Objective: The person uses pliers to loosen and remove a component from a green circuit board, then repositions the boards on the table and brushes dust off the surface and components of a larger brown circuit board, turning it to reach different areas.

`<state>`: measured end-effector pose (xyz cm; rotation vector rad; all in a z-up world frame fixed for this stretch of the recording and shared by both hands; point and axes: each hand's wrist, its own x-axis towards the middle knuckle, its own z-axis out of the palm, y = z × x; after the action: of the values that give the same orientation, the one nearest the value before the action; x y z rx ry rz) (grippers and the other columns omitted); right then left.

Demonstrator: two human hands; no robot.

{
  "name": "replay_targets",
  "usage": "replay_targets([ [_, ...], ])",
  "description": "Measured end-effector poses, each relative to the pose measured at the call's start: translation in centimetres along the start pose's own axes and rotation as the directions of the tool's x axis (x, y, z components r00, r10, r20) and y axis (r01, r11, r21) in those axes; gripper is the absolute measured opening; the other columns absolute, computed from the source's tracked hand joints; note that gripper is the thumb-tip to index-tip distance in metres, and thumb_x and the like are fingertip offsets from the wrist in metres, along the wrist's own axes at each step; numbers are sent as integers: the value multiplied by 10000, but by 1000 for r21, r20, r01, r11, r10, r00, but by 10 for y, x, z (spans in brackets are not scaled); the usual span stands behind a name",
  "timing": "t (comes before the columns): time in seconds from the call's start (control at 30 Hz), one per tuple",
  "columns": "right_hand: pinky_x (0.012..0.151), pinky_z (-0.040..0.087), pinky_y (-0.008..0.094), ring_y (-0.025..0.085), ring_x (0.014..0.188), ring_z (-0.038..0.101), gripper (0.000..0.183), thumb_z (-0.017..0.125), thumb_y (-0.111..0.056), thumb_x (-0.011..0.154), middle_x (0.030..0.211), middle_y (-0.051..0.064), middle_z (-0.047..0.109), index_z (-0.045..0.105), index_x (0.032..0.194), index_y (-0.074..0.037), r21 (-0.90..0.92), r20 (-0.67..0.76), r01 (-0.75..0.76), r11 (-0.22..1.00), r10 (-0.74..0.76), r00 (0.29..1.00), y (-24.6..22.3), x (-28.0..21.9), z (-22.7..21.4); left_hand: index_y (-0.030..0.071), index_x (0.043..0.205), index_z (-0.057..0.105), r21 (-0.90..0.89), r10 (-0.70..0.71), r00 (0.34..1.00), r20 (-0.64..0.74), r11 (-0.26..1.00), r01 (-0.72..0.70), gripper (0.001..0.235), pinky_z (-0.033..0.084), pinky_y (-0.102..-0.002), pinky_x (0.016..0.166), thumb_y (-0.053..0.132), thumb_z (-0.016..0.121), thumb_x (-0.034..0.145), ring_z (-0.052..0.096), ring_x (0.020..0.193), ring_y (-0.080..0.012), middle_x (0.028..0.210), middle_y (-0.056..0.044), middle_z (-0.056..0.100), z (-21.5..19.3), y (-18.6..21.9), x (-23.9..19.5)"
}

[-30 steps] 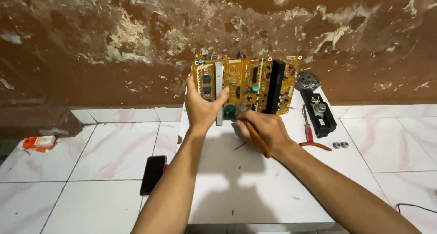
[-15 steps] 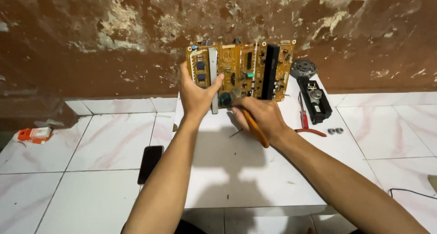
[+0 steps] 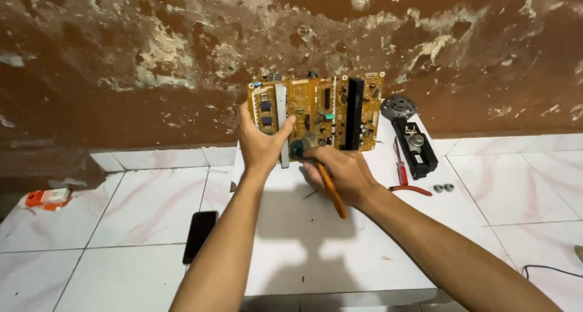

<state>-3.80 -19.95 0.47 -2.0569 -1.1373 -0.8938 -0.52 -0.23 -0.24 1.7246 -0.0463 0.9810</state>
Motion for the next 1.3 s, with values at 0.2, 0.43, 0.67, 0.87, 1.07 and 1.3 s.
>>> replay_targets([
  [0.2, 587, 590, 405, 304, 681, 745, 265, 704, -260, 929, 804, 103, 744, 686, 1176, -165, -15, -24, -58, 998, 58, 998, -4, 2, -3, -46, 1475, 408, 24, -39, 999, -5, 999, 39, 1025, 321, -550, 1187, 408, 910, 706, 434, 1411, -447, 1472, -307, 478, -1, -7, -9],
  [0.43, 593, 585, 438, 341, 635, 738, 397, 719, -349, 913, 724, 98, 746, 572, 1254, -208, -52, -3, -253, 966, 253, 968, 14, -16, 8, -8, 1497, 406, 15, -36, 999, 8, 999, 36, 981, 295, -547, 1203, 365, 910, 743, 409, 1434, -419, 1501, -262, 459, 1, -16, -13],
  [0.67, 611, 571, 459, 358, 694, 734, 381, 724, -320, 915, 858, 109, 746, 574, 1252, -223, -117, -27, -263, 958, 261, 965, 15, 3, -6, 25, 1510, 394, 10, -42, 999, 13, 999, 42, 1009, 289, -529, 1208, 344, 921, 711, 408, 1440, -385, 1505, -231, 467, 3, -12, 2],
  [0.87, 645, 584, 432, 323, 743, 747, 396, 699, -362, 922, 974, 59, 756, 585, 1289, -264, -152, -7, -244, 958, 246, 969, 16, 5, -7, 77, 1353, 516, -6, -62, 998, 0, 998, 62, 795, 433, -528, 1081, 321, 912, 708, 589, 1254, -388, 1272, -193, 639, -1, 20, -2],
  [1.07, 671, 591, 438, 325, 750, 750, 382, 651, -394, 944, 983, 44, 745, 592, 1299, -263, -163, 30, -274, 948, 283, 959, 12, 6, -8, 66, 1288, 538, -2, -63, 998, 6, 998, 63, 724, 478, -514, 1020, 306, 907, 714, 639, 1169, -369, 1183, -183, 669, -9, 24, -2],
  [1.3, 554, 573, 407, 284, 610, 724, 343, 656, -380, 957, 832, 31, 678, 605, 1259, -225, -157, -20, -109, 982, 107, 994, 10, 2, -5, 62, 1297, 524, 35, -85, 996, 1, 996, 85, 754, 478, -517, 1005, 337, 906, 709, 639, 1156, -395, 1171, -198, 664, -8, 9, -6],
])
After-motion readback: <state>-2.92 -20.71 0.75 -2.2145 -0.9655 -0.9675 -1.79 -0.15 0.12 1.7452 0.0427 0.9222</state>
